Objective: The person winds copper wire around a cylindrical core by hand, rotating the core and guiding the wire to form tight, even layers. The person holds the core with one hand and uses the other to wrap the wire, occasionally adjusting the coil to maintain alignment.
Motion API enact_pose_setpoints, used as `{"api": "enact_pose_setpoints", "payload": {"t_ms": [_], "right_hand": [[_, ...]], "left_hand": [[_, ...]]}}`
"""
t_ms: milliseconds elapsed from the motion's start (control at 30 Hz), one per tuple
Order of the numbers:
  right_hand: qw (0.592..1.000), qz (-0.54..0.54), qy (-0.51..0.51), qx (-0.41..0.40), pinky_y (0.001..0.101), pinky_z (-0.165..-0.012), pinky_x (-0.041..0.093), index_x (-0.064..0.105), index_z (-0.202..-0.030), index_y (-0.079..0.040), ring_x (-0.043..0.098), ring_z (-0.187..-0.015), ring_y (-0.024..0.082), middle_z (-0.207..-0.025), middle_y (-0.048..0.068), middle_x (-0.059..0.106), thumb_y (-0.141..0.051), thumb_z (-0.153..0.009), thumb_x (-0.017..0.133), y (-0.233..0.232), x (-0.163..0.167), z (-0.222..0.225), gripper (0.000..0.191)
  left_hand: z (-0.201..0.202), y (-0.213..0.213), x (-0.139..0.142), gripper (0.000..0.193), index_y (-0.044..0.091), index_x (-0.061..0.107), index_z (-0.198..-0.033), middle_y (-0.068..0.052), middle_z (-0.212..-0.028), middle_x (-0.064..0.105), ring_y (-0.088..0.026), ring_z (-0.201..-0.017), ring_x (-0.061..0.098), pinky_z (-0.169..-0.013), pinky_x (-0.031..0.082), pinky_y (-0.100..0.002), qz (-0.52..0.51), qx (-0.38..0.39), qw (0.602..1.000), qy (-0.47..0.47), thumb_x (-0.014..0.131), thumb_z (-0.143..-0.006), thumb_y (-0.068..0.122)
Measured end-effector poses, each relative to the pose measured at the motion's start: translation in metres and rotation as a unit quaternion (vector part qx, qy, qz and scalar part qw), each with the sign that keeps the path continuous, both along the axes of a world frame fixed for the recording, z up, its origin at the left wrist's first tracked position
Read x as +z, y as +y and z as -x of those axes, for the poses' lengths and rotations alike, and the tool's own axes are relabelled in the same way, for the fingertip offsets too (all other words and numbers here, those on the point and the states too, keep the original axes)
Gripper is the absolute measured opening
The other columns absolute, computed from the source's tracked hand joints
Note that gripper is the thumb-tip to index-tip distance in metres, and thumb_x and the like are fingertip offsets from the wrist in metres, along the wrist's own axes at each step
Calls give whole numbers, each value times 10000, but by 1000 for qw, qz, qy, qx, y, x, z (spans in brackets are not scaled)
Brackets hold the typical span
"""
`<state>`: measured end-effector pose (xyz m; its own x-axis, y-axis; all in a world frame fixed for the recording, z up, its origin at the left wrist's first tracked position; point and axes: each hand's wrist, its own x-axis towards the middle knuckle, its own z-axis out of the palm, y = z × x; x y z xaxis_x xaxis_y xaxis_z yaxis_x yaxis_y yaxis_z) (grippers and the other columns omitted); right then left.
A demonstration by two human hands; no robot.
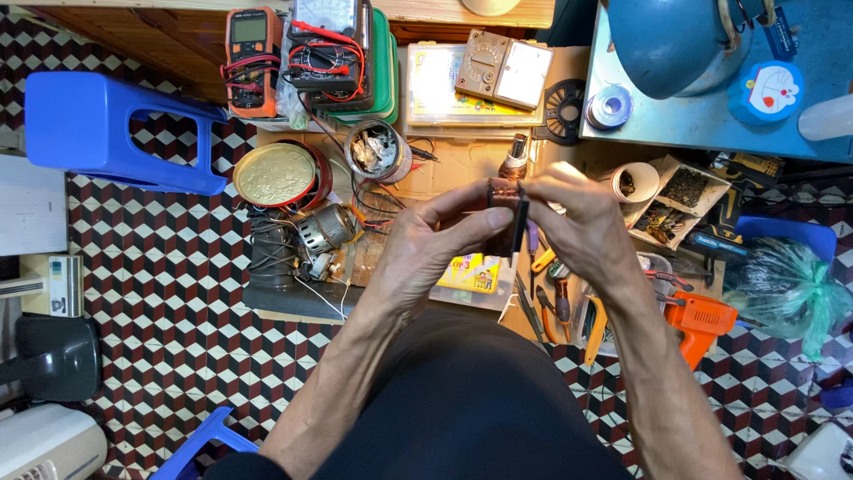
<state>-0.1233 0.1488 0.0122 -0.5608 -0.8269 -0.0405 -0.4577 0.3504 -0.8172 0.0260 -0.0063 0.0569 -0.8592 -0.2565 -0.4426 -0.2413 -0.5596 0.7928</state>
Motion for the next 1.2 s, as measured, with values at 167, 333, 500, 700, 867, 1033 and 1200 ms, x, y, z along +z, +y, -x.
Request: {"api": "enact_pose_setpoints", "payload": {"t_ms": [167,333,500,700,867,1033,1200], "right_hand": [[998,57,4,34,274,-678,564,785,-1083,-81,689,-821,131,-937,56,742,-135,-960,724,-18,17,18,148],[992,60,104,28,278,-682,561,785,-1056,-64,693,-799,137,-918,50,740,-110,-972,755,-20,39,15,100],[988,64,143,11,298,-664,533,775,-1013,-19,679,-764,154,-880,71,709,-62,-957,763,-16,55,7,71],[987,72,142,11,282,-638,535,767,-998,-7,684,-742,151,-857,73,707,-36,-951,739,-16,67,0,62],[987,45,152,32,283,-559,515,764,-925,-8,656,-654,138,-764,67,683,-37,-915,741,-12,77,-7,39],[987,7,156,33,289,-489,497,748,-872,-15,627,-581,132,-696,51,669,-54,-899,744,-10,75,-18,47],[983,8,182,31,306,-542,517,753,-884,-17,644,-621,157,-718,66,678,-57,-895,759,-4,69,-32,42]], "left_hand": [[-8,2,-6,483,18,707,-1305,-68,-1126,776,-110,-984,735,-916,594,-263,47,-17,998,-29,774,-875,228],[-11,4,-20,461,18,692,-1311,-83,-1169,764,-117,-1016,725,-938,589,-279,-36,6,999,14,771,-898,209],[-12,7,-29,465,22,692,-1300,-93,-1159,767,-122,-1008,731,-931,594,-277,-37,15,999,-17,776,-874,188],[-11,6,-39,512,4,668,-1315,-123,-1128,768,-134,-974,734,-899,600,-283,-17,19,999,-24,792,-861,206],[-11,6,-44,521,-13,647,-1331,-120,-1143,761,-122,-990,733,-911,597,-271,-24,29,999,1,782,-880,211],[-9,10,-46,520,-20,643,-1321,-119,-1124,775,-121,-969,749,-884,620,-267,36,44,998,-16,775,-872,206],[-3,15,-48,477,-54,649,-1285,-136,-1118,756,-141,-930,724,-828,613,-283,-49,133,990,5,790,-869,134]]}}
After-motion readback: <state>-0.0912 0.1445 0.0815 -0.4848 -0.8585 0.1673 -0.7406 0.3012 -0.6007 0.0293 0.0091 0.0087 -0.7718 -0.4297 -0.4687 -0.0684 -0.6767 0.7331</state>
